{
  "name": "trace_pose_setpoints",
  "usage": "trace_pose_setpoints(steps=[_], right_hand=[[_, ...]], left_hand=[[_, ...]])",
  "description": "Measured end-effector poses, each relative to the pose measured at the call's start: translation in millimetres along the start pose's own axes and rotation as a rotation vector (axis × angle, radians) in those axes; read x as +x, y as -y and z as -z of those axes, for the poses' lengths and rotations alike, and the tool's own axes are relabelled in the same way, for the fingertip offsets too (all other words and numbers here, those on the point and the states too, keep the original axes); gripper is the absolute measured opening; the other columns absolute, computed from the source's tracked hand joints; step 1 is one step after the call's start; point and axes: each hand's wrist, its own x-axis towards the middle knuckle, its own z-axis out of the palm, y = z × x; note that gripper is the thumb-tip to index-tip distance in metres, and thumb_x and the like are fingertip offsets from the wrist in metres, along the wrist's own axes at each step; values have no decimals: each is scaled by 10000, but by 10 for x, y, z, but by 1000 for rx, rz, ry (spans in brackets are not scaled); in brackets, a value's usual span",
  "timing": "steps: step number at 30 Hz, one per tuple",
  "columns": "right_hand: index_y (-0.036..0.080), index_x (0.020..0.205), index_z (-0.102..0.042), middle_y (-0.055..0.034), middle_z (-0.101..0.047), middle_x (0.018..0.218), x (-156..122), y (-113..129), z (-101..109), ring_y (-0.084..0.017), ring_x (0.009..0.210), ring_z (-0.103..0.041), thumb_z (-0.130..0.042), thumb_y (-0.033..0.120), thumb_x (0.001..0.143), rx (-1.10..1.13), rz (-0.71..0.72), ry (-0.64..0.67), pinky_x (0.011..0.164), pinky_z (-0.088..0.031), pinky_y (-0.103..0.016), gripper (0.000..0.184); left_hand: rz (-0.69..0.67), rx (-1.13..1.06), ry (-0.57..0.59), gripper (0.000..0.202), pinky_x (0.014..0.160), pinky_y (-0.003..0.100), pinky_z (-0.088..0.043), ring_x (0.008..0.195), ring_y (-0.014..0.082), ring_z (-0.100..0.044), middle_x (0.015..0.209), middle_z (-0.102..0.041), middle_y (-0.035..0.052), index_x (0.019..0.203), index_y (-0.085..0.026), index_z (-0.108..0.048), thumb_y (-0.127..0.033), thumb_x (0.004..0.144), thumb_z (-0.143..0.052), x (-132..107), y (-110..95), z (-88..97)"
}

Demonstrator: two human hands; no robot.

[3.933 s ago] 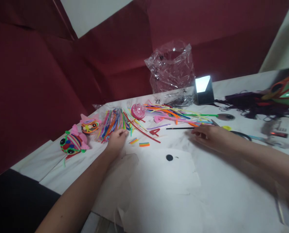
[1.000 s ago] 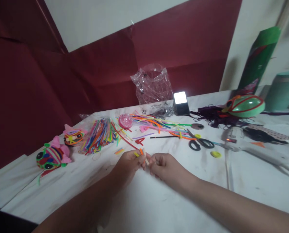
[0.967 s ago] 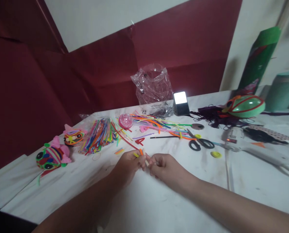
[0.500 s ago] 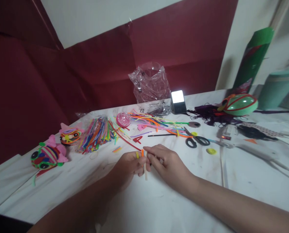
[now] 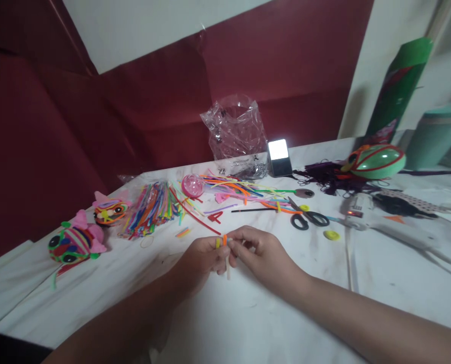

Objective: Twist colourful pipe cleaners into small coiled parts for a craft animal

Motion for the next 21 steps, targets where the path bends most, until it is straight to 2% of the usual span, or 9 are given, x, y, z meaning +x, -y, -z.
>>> trace_pose_setpoints(steps=[4,9,14,17,19,21], right_hand=[[177,740,-596,-44,-634,735,16,-20,-2,-161,714,-581,-475,352,812,37,5,-19,653,-444,-296,225],[172,730,-569,-30,-612,694,15,-22,-10,-132,596,-563,-466,366,819,95,-22,-4,612,-444,-292,237],[185,709,-571,-39,-633,709,11,-11,-7,-156,671,-588,-459,371,822,58,-23,-43,624,-459,-294,246],[184,864,-609,-60,-651,802,-4,-37,-6,-171,725,-594,-468,351,816,-28,23,-89,638,-474,-306,224],[185,994,-598,-73,-646,885,-21,-58,-8,-175,770,-591,-467,317,818,-114,101,-120,673,-479,-314,256],[195,1039,-591,-75,-638,943,-36,-70,-8,-180,847,-579,-455,281,829,-185,192,-112,738,-468,-321,264]], left_hand=[[6,71,6,262,470,216,-250,436,63,-341,448,-395,-39,626,-114,-614,-305,753,-490,-4,7,15],[8,64,22,303,459,216,-244,415,56,-313,435,-380,-43,635,-112,-628,-337,772,-478,-3,30,21],[8,19,41,279,455,214,-252,412,54,-320,449,-409,-37,638,-110,-617,-331,762,-498,-11,-6,0],[3,11,12,279,452,211,-263,414,52,-323,471,-439,-29,608,-114,-593,-342,748,-515,-18,-37,-13],[5,26,3,288,449,211,-263,410,52,-323,459,-434,-30,588,-116,-587,-339,752,-506,-17,-43,-15],[4,56,1,294,447,210,-256,409,53,-334,448,-434,-29,573,-118,-581,-329,758,-491,-14,-40,-11]])
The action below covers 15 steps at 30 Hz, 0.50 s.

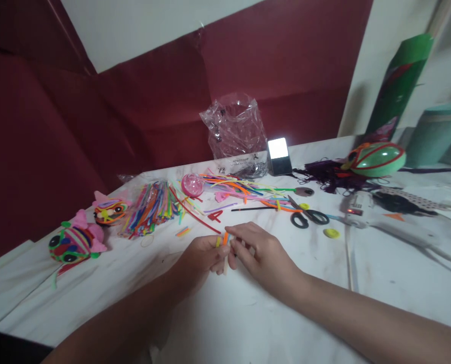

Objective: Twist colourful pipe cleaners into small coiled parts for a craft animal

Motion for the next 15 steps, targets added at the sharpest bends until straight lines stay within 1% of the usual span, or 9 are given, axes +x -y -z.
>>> trace_pose_setpoints(steps=[2,6,10,13,15], right_hand=[[206,1006,-604,-66,-639,947,-3,4,6,-179,886,-571,-443,270,840,-12,23,22,771,-456,-316,240],[199,841,-609,-39,-645,810,27,33,25,-156,750,-594,-437,327,844,100,-116,70,680,-465,-286,214],[189,799,-568,-21,-638,678,47,38,37,-147,657,-585,-435,367,841,223,-192,114,635,-452,-280,226],[187,764,-567,-14,-622,659,65,22,57,-142,637,-563,-451,397,824,205,-218,71,621,-432,-268,247],[185,732,-577,-14,-607,663,95,9,79,-139,629,-541,-484,441,791,172,-257,0,592,-415,-253,278]], left_hand=[[1,17,0,288,446,209,-258,415,52,-348,479,-478,-16,573,-120,-570,-333,752,-493,3,2,6],[26,9,-12,260,445,208,-271,421,52,-362,544,-548,3,650,-119,-578,-361,727,-522,0,-4,10],[30,-24,-8,263,446,210,-268,416,55,-350,544,-549,-1,730,-119,-594,-368,734,-511,-10,-7,-9],[16,7,-21,305,447,213,-250,415,57,-314,503,-500,-13,689,-116,-596,-385,758,-469,3,-24,4],[30,107,-86,330,447,218,-246,417,63,-311,494,-481,-13,638,-119,-590,-386,765,-444,37,-47,67]])
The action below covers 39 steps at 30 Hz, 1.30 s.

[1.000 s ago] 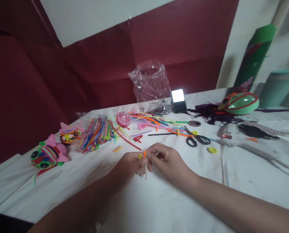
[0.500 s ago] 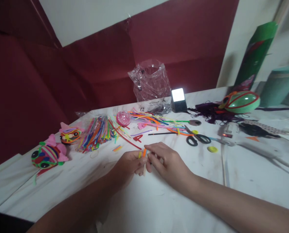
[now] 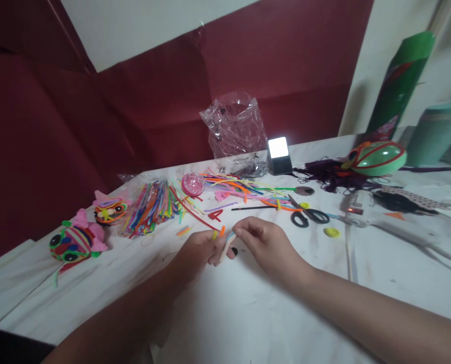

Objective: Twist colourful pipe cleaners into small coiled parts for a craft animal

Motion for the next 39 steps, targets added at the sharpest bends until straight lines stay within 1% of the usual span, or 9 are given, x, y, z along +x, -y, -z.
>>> trace_pose_setpoints(steps=[4,7,14,18,23,28,31,35,39], right_hand=[[182,659,-560,6,-526,577,77,-10,35,-117,544,-463,-533,542,704,42,-126,-94,517,-378,-236,365],[182,630,-540,16,-490,560,103,-34,37,-110,534,-432,-547,572,667,80,-178,-92,517,-366,-236,391],[180,643,-548,15,-485,568,97,-82,37,-108,534,-420,-537,540,693,75,-169,-91,499,-343,-230,364],[177,656,-559,5,-528,591,89,-91,35,-118,551,-460,-529,509,726,12,-101,-107,523,-366,-235,340],[178,717,-582,-24,-605,689,45,-93,8,-151,664,-535,-497,464,773,-40,8,-61,611,-408,-253,304],[180,684,-557,-8,-562,631,25,-78,-9,-136,610,-500,-474,465,782,-52,0,17,570,-387,-253,312],[178,656,-537,15,-511,589,45,-71,6,-116,564,-456,-511,480,753,35,-73,23,538,-358,-243,318],[166,616,-539,21,-511,575,88,-89,34,-101,559,-451,-596,454,699,326,-179,-106,563,-361,-240,305],[154,617,-554,13,-536,600,60,-87,-38,-86,555,-451,-644,379,683,706,-270,-62,569,-364,-227,252]], left_hand=[[15,579,-313,326,486,233,-290,473,99,-413,582,-557,22,609,-143,-572,-361,786,-407,138,-6,265],[15,1165,-306,294,599,266,-345,675,170,-531,729,-623,81,721,-150,-611,-279,816,-364,233,48,482],[43,1273,-259,214,752,305,-386,867,216,-553,909,-637,109,843,-164,-637,-136,695,-486,257,155,588],[-186,969,-384,234,869,323,-352,970,205,-515,964,-625,97,895,-161,-628,-170,770,-431,182,44,409],[-68,216,-89,337,594,229,-405,645,126,-547,764,-632,33,963,-135,-590,-319,681,-605,28,-4,71],[-180,466,-86,156,546,215,-330,540,95,-452,534,-521,-24,580,-147,-600,-231,700,-546,-48,-28,3],[-266,548,-146,146,576,216,-343,560,103,-472,547,-545,-21,557,-161,-603,-204,686,-549,-31,-78,69],[-121,332,-227,108,550,211,-361,562,106,-497,603,-593,-13,695,-150,-647,-233,649,-596,21,-59,96],[-18,72,-188,163,569,220,-392,581,108,-520,648,-630,11,756,-128,-663,-223,627,-629,18,16,-22]])
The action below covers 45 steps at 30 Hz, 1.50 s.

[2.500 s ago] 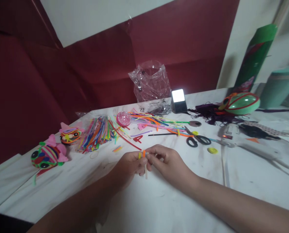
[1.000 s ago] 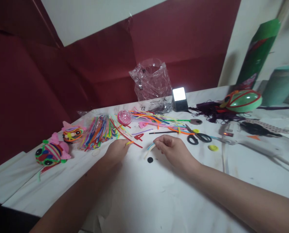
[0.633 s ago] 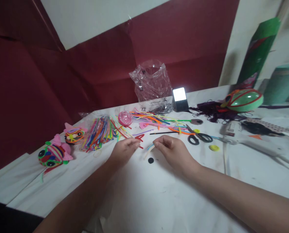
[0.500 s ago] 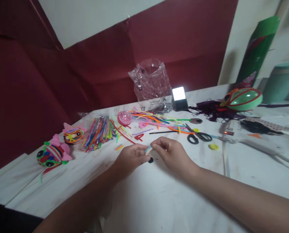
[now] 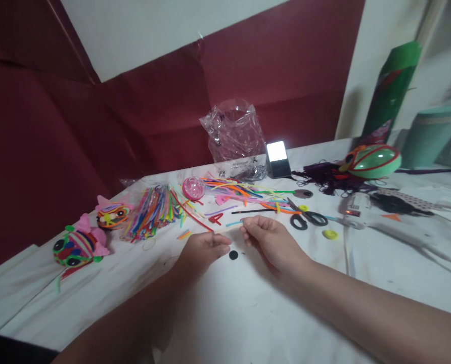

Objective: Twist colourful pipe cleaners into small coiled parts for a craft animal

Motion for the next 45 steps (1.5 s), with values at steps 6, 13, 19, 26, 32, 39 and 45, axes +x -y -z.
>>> trace_pose_setpoints(steps=[6,13,19,26,32,39,45], right_hand=[[139,611,-578,8,-537,553,-172,-75,-193,-78,557,-454,-658,344,690,223,-121,98,582,-366,-209,234],[145,635,-585,1,-569,616,-281,-135,-271,-68,579,-466,-682,288,673,359,-140,104,594,-385,-193,176],[147,717,-570,-28,-583,666,-63,-22,-129,-101,587,-500,-514,425,773,-201,23,213,593,-408,-237,288],[83,912,-608,-209,-625,924,480,446,844,-298,841,-587,-417,242,784,-1805,-7,-193,669,-419,-368,280],[89,920,-612,-195,-632,938,578,365,1124,-306,859,-599,-496,247,706,-1976,-144,-138,653,-430,-341,290],[118,879,-643,-169,-653,872,551,464,1134,-295,810,-608,-528,186,618,-2053,-174,-65,592,-423,-307,293],[153,984,-618,-140,-648,944,561,582,1332,-270,816,-602,-525,177,600,-1999,-155,-115,588,-409,-284,396]], left_hand=[[-130,-236,-141,126,605,228,-417,608,111,-533,628,-623,14,663,-130,-657,-253,651,-635,-153,-65,-144],[-143,-395,-143,149,581,236,-426,558,105,-524,576,-597,5,572,-139,-597,-248,671,-616,-163,-50,-172],[-115,-507,-130,201,564,226,-390,523,91,-493,523,-538,-13,567,-144,-526,-285,691,-597,-36,-11,-83],[-97,-335,-225,220,497,214,-310,479,72,-425,475,-481,-32,520,-147,-487,-276,639,-621,230,28,172],[-14,-218,-170,203,462,211,-280,435,60,-410,538,-581,6,548,-143,-500,-296,647,-591,291,119,199],[-15,-91,-158,225,487,213,-314,484,98,-480,437,-526,-10,523,-149,-526,-320,657,-584,238,57,162],[12,-79,-102,222,478,213,-296,426,65,-403,489,-559,-7,560,-141,-554,-333,666,-588,224,61,158]])
